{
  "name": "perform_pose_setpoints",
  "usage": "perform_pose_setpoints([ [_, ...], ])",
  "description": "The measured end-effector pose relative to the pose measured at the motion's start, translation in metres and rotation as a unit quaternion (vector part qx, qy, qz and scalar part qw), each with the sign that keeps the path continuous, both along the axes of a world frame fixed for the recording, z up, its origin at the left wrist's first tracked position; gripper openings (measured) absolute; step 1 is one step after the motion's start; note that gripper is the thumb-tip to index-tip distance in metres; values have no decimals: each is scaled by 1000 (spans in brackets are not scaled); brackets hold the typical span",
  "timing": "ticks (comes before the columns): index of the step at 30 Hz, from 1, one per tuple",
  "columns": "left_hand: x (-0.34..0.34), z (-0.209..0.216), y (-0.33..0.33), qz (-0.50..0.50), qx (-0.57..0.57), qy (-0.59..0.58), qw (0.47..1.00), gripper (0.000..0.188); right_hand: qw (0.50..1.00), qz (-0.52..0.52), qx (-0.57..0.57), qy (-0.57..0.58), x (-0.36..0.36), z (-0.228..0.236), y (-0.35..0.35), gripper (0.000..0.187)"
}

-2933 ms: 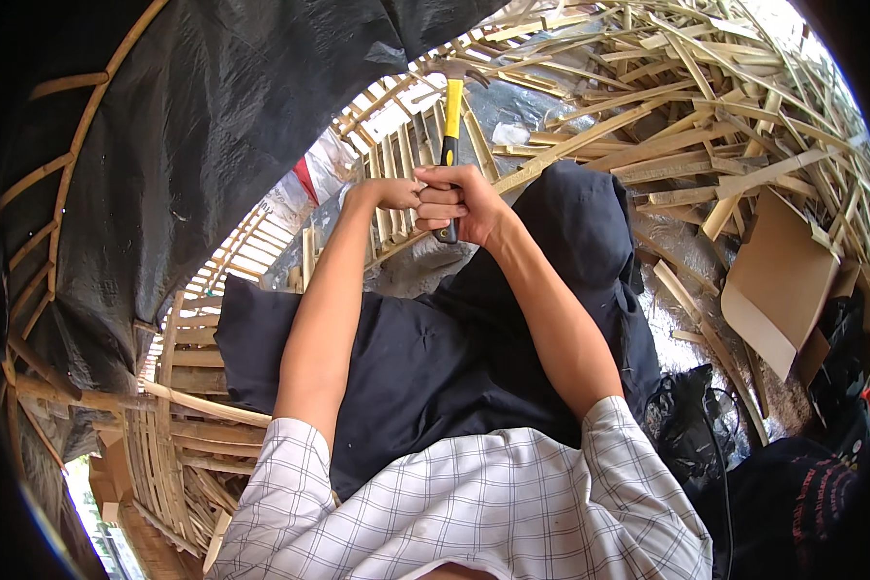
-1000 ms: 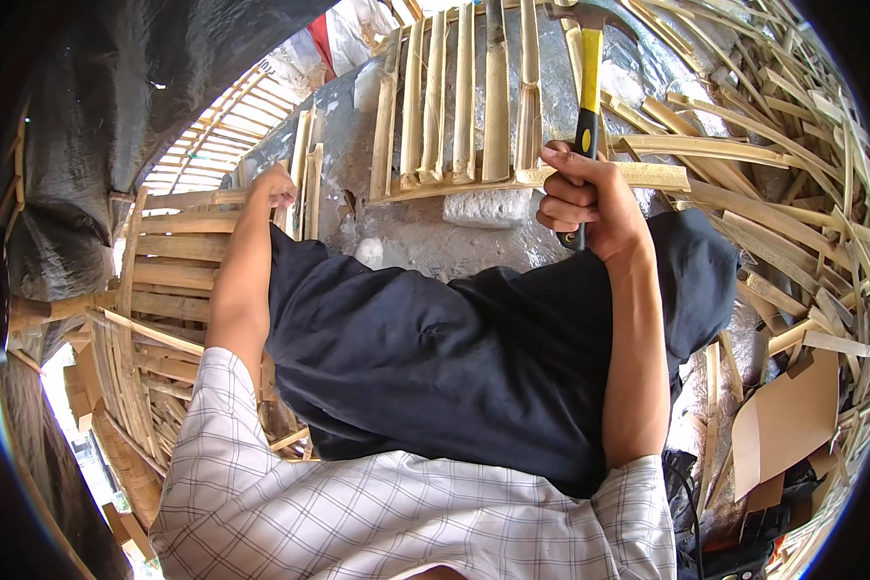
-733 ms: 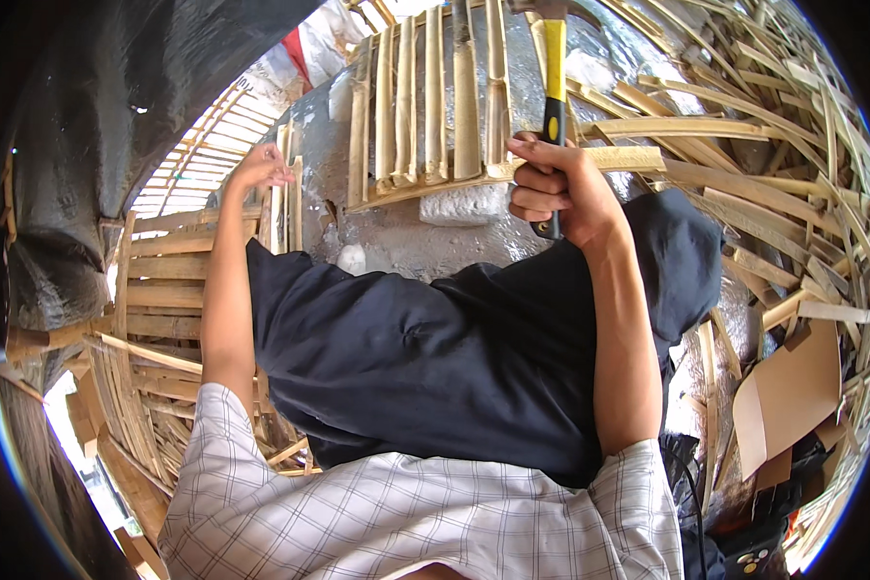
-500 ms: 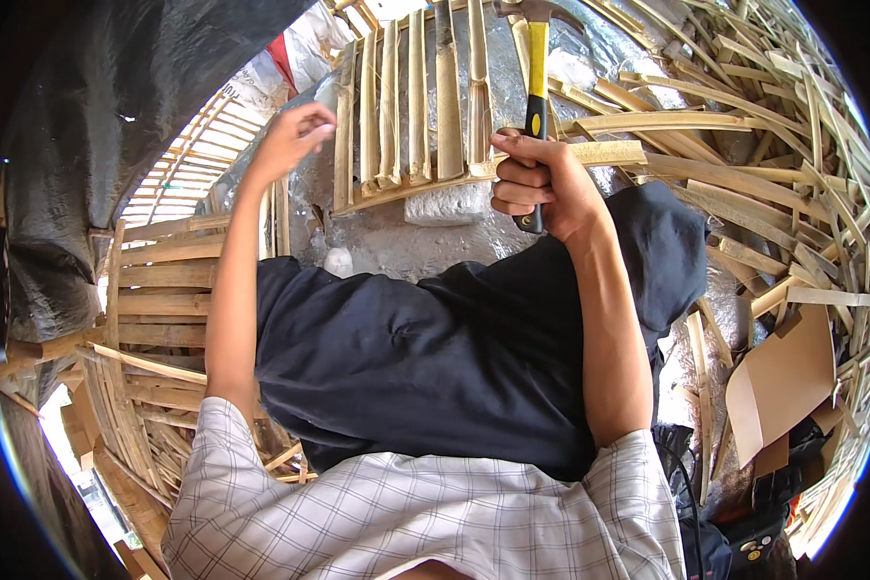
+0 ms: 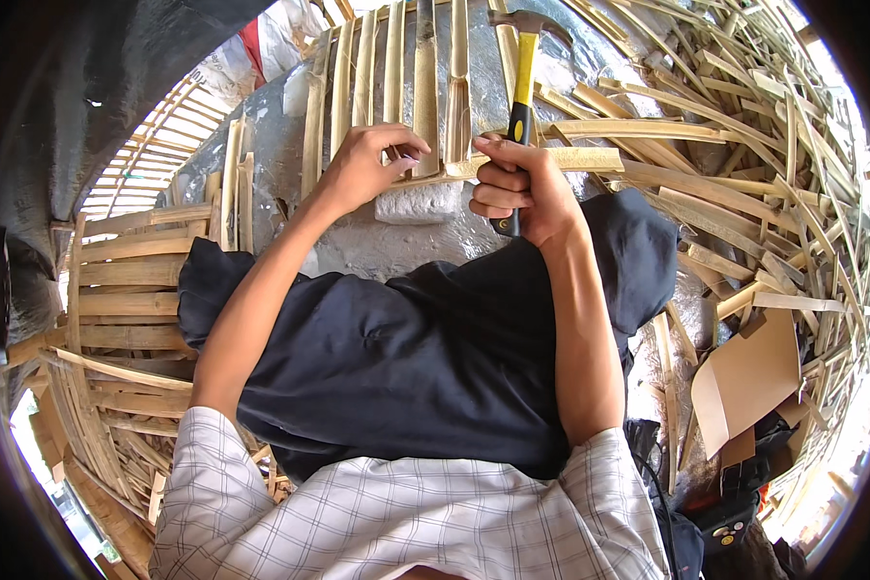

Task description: The person nails thin wooden slats onto a frame with a hammer.

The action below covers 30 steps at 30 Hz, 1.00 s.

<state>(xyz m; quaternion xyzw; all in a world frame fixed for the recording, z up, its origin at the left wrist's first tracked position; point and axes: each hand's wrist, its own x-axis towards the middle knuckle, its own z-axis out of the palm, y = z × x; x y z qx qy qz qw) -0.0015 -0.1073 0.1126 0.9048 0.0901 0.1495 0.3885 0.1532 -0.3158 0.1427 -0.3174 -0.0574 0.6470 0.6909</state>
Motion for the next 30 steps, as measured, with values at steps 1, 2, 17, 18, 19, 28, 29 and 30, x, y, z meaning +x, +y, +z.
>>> perform_pose_setpoints([
  [1, 0, -1, 1, -11, 6, -18, 1000, 17, 1000, 1, -9, -2, 0, -1, 0, 25],
  [2, 1, -2, 2, -23, 16, -23, 999, 18, 1000, 3, -12, -4, -1, -1, 1, 25],
  [17, 4, -7, 9, -53, 28, -33, 998, 15, 999, 0, -34, 1, -6, -9, 1, 22],
  [18, 5, -6, 9, -52, 21, -32, 998, 15, 999, 3, -32, 6, -5, -8, 0, 23],
  [19, 4, -6, 8, -51, 15, -30, 998, 16, 999, 2, -41, -3, -6, -7, 1, 23],
  [28, 9, -11, 8, -43, -45, -34, 998, 49, 998, 1, -69, -14, -9, -7, 4, 24],
  [29, 9, -11, 7, -43, -53, -26, 997, 52, 997, 0, -75, -15, -9, -6, 5, 24],
  [30, 8, -11, 7, -42, -57, -24, 997, 53, 997, 4, -79, -15, -10, -6, 6, 23],
])
